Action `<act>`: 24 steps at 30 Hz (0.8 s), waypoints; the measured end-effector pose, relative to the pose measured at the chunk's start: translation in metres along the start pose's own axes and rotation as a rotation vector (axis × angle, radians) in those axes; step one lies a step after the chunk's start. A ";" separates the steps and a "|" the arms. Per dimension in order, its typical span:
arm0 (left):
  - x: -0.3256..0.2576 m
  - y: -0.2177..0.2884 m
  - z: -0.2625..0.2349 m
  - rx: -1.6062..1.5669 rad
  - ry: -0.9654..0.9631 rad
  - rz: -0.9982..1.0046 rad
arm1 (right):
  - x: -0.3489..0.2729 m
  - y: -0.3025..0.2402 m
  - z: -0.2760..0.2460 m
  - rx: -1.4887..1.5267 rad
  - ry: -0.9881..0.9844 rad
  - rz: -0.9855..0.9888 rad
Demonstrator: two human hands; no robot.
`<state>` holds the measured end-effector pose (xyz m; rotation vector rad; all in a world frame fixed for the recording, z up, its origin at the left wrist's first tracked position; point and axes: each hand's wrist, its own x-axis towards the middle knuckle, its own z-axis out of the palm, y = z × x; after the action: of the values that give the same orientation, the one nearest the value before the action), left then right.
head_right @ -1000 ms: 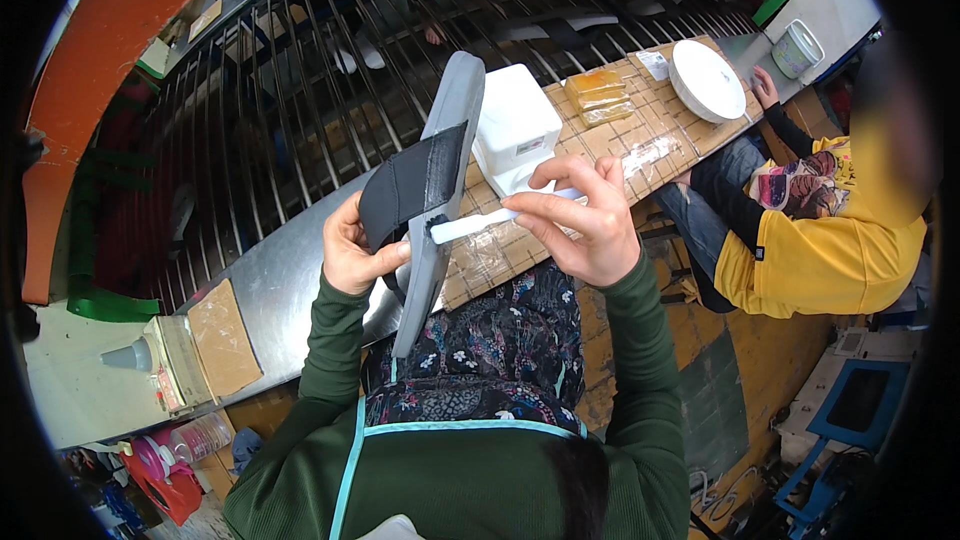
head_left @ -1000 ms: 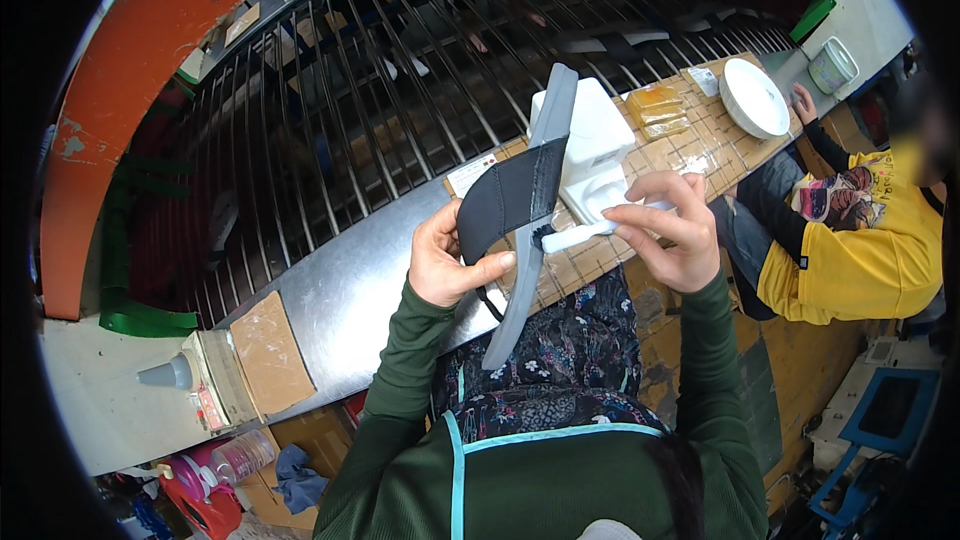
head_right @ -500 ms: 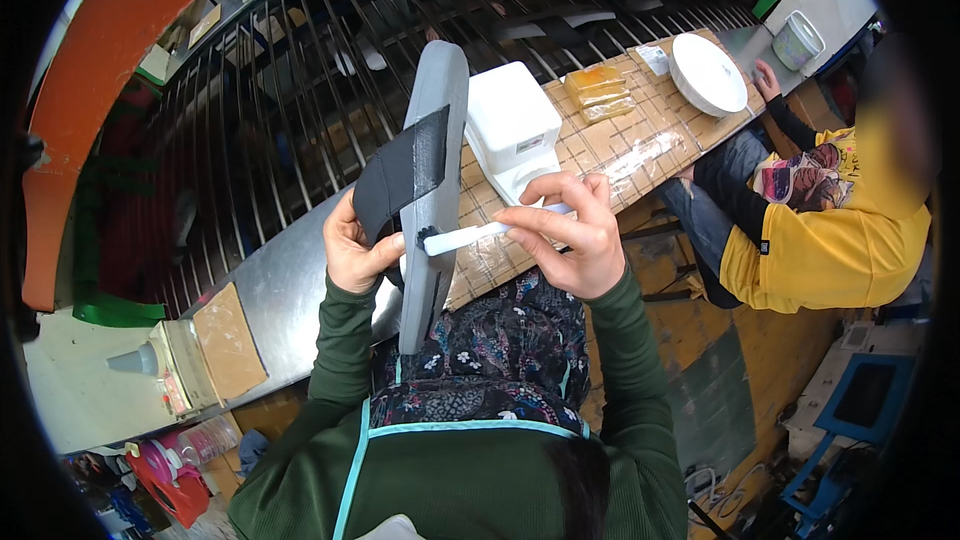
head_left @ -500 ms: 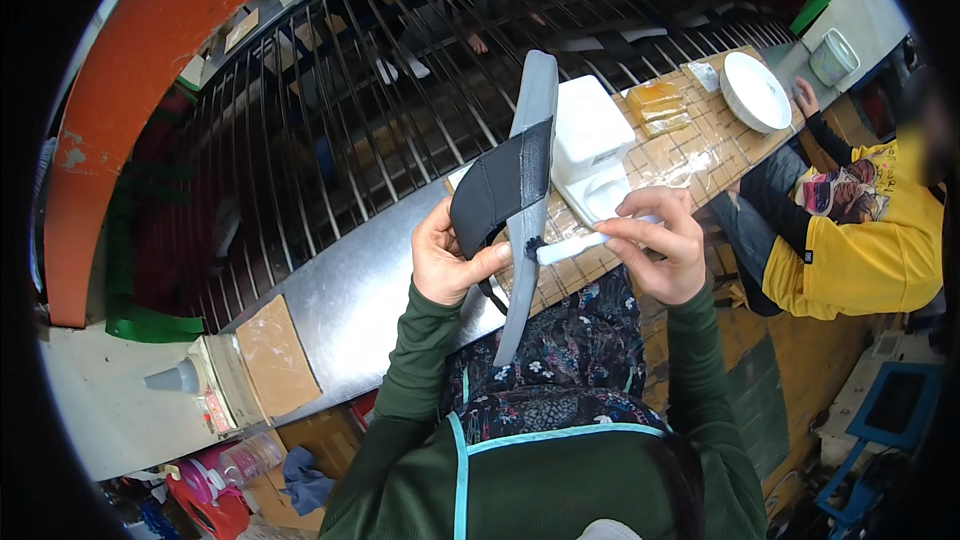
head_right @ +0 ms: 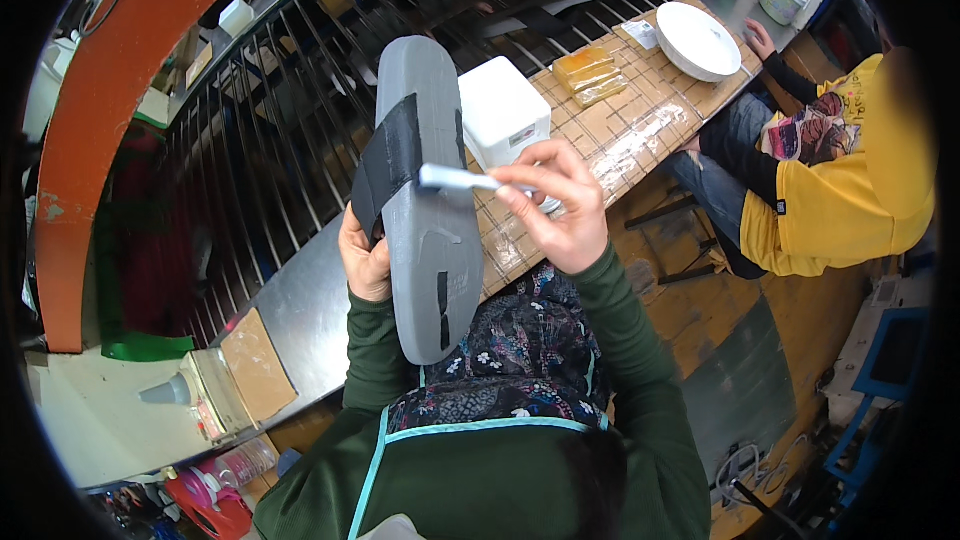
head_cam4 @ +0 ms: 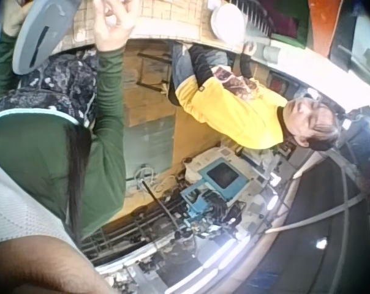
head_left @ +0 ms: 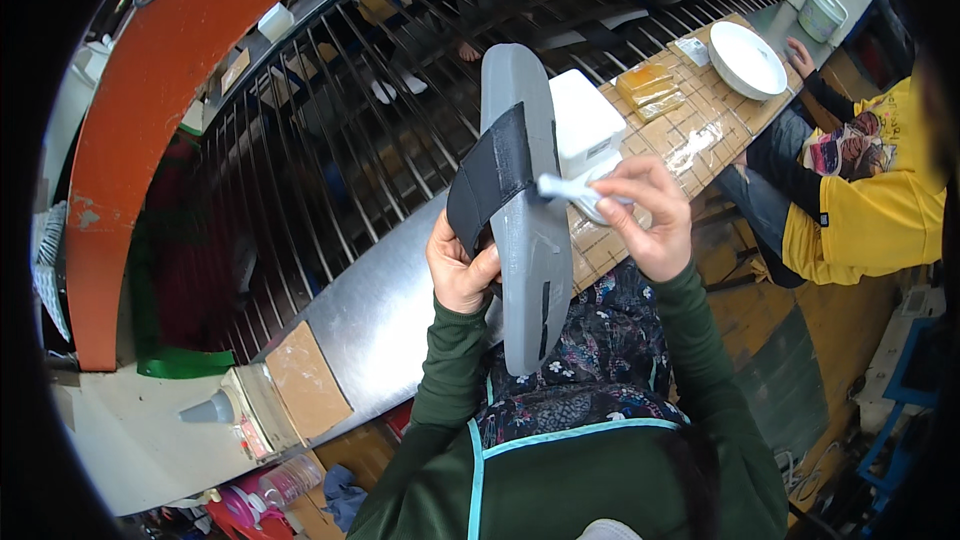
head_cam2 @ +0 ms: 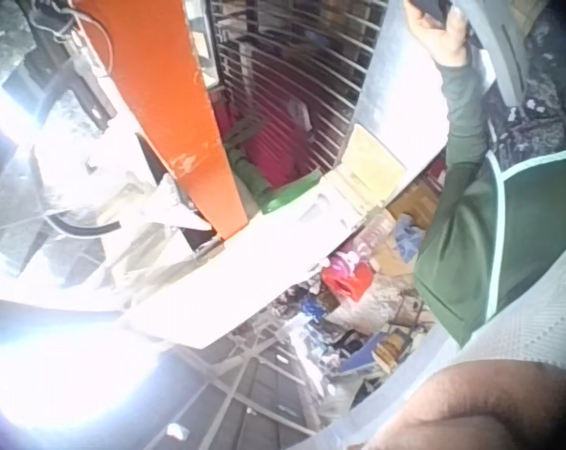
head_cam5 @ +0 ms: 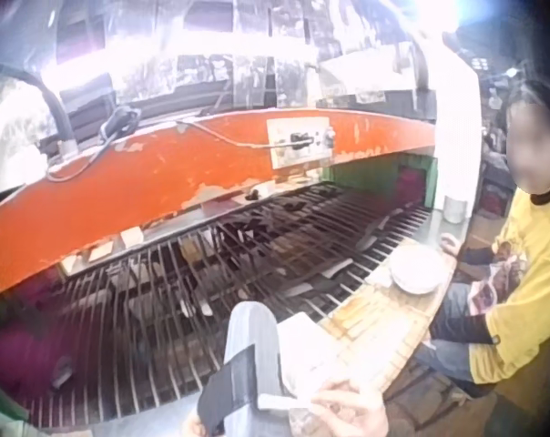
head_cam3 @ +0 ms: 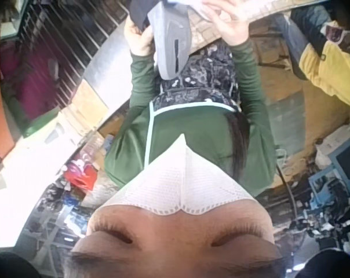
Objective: The person paints a gray plastic part with a small brush, repeatedly dipping the brush into a white container and applying paint to the surface. The person rotates the part to cover different areas and places it on a metal rack after painting.
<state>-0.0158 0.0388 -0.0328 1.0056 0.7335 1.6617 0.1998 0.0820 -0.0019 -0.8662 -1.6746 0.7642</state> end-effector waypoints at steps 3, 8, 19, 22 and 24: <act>0.003 -0.004 -0.001 -0.020 0.031 0.045 | -0.005 -0.003 -0.001 0.024 -0.134 -0.059; 0.004 -0.001 -0.004 0.030 0.030 -0.040 | -0.004 -0.003 -0.007 0.252 -0.261 -0.062; 0.004 -0.009 -0.012 0.008 0.000 0.122 | -0.020 0.001 0.002 0.001 0.029 0.199; 0.000 -0.014 -0.007 0.094 0.125 0.219 | -0.036 -0.006 0.008 0.260 -0.080 0.305; -0.002 -0.014 -0.007 0.102 0.155 0.240 | -0.045 -0.012 0.008 0.351 -0.105 0.369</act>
<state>-0.0154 0.0413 -0.0479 1.0789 0.8318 1.9430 0.1984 0.0370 -0.0172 -0.9035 -1.4232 1.3315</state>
